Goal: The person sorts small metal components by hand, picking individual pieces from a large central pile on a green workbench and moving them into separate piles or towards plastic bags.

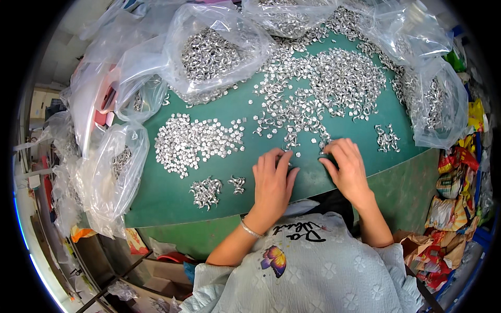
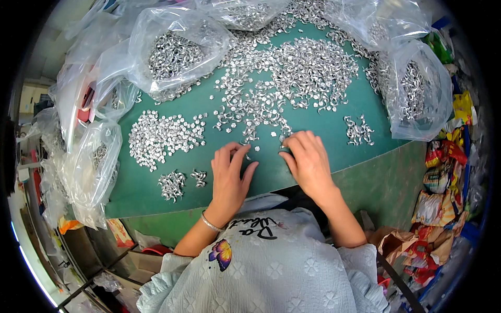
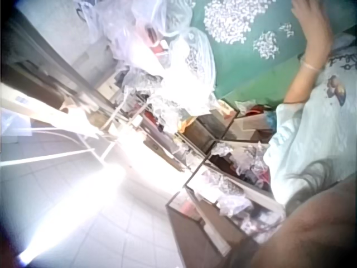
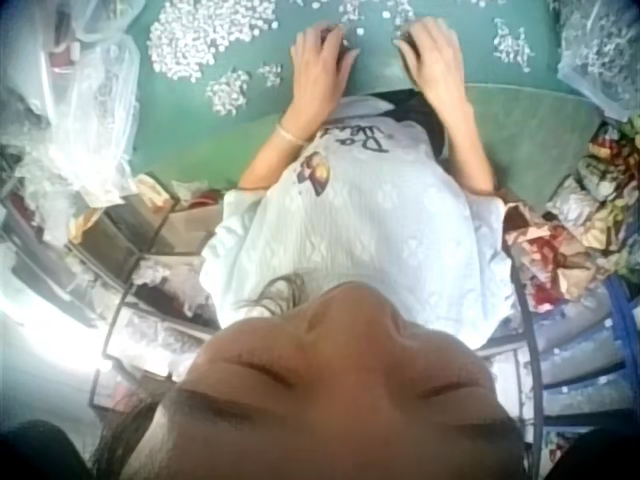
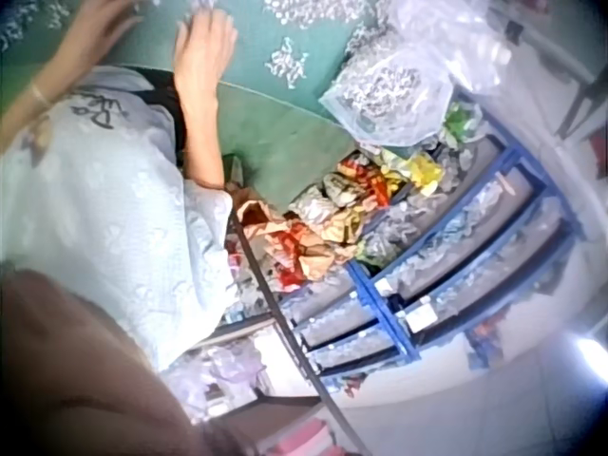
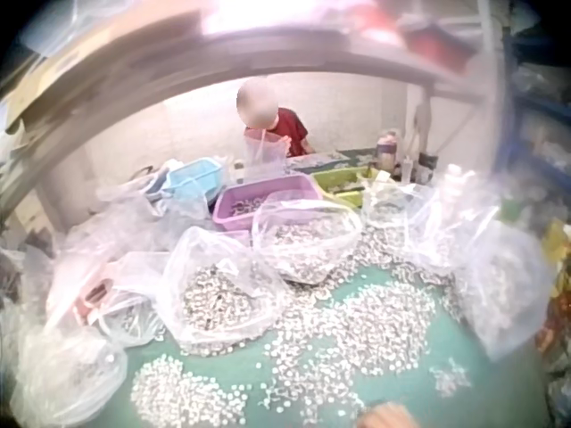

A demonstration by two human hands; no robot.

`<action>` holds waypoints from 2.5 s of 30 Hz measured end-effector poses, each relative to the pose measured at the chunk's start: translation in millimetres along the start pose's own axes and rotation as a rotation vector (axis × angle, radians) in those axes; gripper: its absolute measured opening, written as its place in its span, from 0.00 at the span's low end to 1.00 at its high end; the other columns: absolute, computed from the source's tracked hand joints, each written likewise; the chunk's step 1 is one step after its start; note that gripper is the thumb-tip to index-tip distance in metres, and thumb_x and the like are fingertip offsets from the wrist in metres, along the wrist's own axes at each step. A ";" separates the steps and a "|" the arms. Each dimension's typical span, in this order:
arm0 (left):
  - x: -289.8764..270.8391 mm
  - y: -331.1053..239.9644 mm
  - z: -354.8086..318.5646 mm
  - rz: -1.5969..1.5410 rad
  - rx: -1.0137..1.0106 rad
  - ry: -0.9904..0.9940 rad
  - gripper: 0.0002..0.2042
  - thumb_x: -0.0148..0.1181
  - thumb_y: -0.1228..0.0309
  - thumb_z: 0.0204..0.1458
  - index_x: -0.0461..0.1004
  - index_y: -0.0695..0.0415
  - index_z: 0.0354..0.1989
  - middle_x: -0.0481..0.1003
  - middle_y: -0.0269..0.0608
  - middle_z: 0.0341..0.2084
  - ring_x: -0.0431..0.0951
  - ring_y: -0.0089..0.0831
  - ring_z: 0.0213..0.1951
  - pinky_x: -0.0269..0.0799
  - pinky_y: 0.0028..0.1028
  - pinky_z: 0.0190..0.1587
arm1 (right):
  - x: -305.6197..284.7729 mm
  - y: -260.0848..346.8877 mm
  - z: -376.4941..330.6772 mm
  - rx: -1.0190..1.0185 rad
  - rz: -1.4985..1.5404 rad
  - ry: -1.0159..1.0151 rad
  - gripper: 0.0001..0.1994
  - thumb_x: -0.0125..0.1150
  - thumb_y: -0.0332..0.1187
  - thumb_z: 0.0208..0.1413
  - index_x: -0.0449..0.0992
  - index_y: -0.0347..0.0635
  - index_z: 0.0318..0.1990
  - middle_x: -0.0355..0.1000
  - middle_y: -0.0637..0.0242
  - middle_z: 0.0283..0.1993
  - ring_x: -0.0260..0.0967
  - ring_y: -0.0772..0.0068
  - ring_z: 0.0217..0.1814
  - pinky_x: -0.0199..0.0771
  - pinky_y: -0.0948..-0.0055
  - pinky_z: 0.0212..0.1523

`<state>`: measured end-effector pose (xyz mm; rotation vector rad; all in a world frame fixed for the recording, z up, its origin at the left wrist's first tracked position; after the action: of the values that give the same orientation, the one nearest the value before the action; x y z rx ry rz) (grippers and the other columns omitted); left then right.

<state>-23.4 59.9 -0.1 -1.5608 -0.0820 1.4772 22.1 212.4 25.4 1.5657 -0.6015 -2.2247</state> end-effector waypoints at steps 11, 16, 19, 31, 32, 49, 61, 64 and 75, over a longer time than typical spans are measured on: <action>-5.6 9.1 8.0 0.061 -0.056 -0.059 0.23 0.68 0.73 0.48 0.70 0.59 0.54 0.67 0.46 0.47 0.68 0.43 0.48 0.62 0.37 0.48 | -37.3 -25.1 -4.1 0.090 -0.201 -0.203 0.11 0.68 0.27 0.47 0.75 0.38 0.39 0.70 0.58 0.40 0.66 0.54 0.43 0.63 0.61 0.43; -1.6 -5.0 7.9 -0.004 0.021 -0.044 0.19 0.66 0.76 0.48 0.73 0.57 0.50 0.69 0.41 0.45 0.69 0.40 0.45 0.62 0.36 0.46 | -1.2 -14.6 5.2 0.107 -0.159 -0.076 0.11 0.68 0.27 0.47 0.75 0.38 0.39 0.70 0.61 0.40 0.66 0.56 0.43 0.61 0.62 0.43; 6.9 -25.8 9.6 0.015 0.126 -0.053 0.16 0.65 0.77 0.47 0.76 0.56 0.46 0.71 0.37 0.42 0.70 0.36 0.43 0.60 0.34 0.44 | -5.9 -21.9 2.6 0.093 -0.124 -0.092 0.09 0.66 0.24 0.47 0.75 0.38 0.37 0.71 0.62 0.39 0.66 0.58 0.42 0.61 0.62 0.43; 14.7 -31.5 18.0 -0.047 0.128 -0.099 0.10 0.66 0.79 0.46 0.77 0.57 0.38 0.72 0.35 0.36 0.71 0.35 0.40 0.59 0.34 0.43 | -12.6 -43.8 1.5 0.103 -0.096 -0.021 0.09 0.66 0.26 0.49 0.76 0.39 0.39 0.71 0.64 0.41 0.65 0.58 0.44 0.61 0.63 0.44; 10.9 -32.6 17.3 -0.055 0.129 -0.109 0.10 0.66 0.79 0.46 0.76 0.57 0.38 0.72 0.35 0.36 0.71 0.35 0.40 0.59 0.34 0.43 | -12.9 -44.5 1.0 0.109 -0.083 -0.022 0.09 0.66 0.26 0.49 0.76 0.39 0.38 0.71 0.64 0.40 0.65 0.58 0.43 0.61 0.63 0.44; 39.8 -48.5 9.7 -0.098 0.203 0.001 0.13 0.64 0.80 0.46 0.74 0.58 0.41 0.73 0.39 0.37 0.72 0.37 0.40 0.61 0.36 0.43 | 0.8 1.9 -20.5 0.017 -0.001 0.051 0.12 0.66 0.27 0.48 0.75 0.37 0.41 0.67 0.60 0.42 0.65 0.56 0.41 0.65 0.61 0.42; -13.6 -4.6 4.5 0.048 0.015 -0.085 0.19 0.65 0.79 0.48 0.72 0.60 0.50 0.70 0.44 0.47 0.70 0.42 0.48 0.63 0.35 0.48 | -53.8 -53.6 -26.8 0.205 -0.473 -0.308 0.06 0.63 0.23 0.50 0.74 0.37 0.36 0.71 0.59 0.37 0.67 0.55 0.39 0.65 0.60 0.42; -10.1 0.9 5.4 0.071 -0.029 -0.039 0.21 0.66 0.76 0.49 0.71 0.59 0.53 0.68 0.46 0.49 0.69 0.43 0.50 0.62 0.36 0.50 | -52.0 -53.2 -14.3 0.202 -0.280 -0.310 0.07 0.64 0.25 0.50 0.75 0.38 0.38 0.72 0.58 0.39 0.67 0.55 0.41 0.65 0.60 0.43; -7.3 13.6 6.9 0.048 -0.009 -0.059 0.15 0.63 0.79 0.49 0.73 0.58 0.47 0.71 0.42 0.42 0.71 0.41 0.45 0.62 0.35 0.46 | 2.0 -20.0 4.8 0.045 0.163 0.035 0.09 0.69 0.25 0.45 0.76 0.39 0.34 0.72 0.63 0.42 0.66 0.59 0.46 0.63 0.65 0.45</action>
<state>-38.2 51.9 -2.3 -1.5361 -0.0859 1.5629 16.1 229.0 14.6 1.5157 -0.7454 -2.0738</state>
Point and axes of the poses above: each hand's wrist, its own z-axis towards the middle knuckle, its own x-axis out of the palm, y = z × x, the point moved 10 cm from there along z, towards the middle knuckle
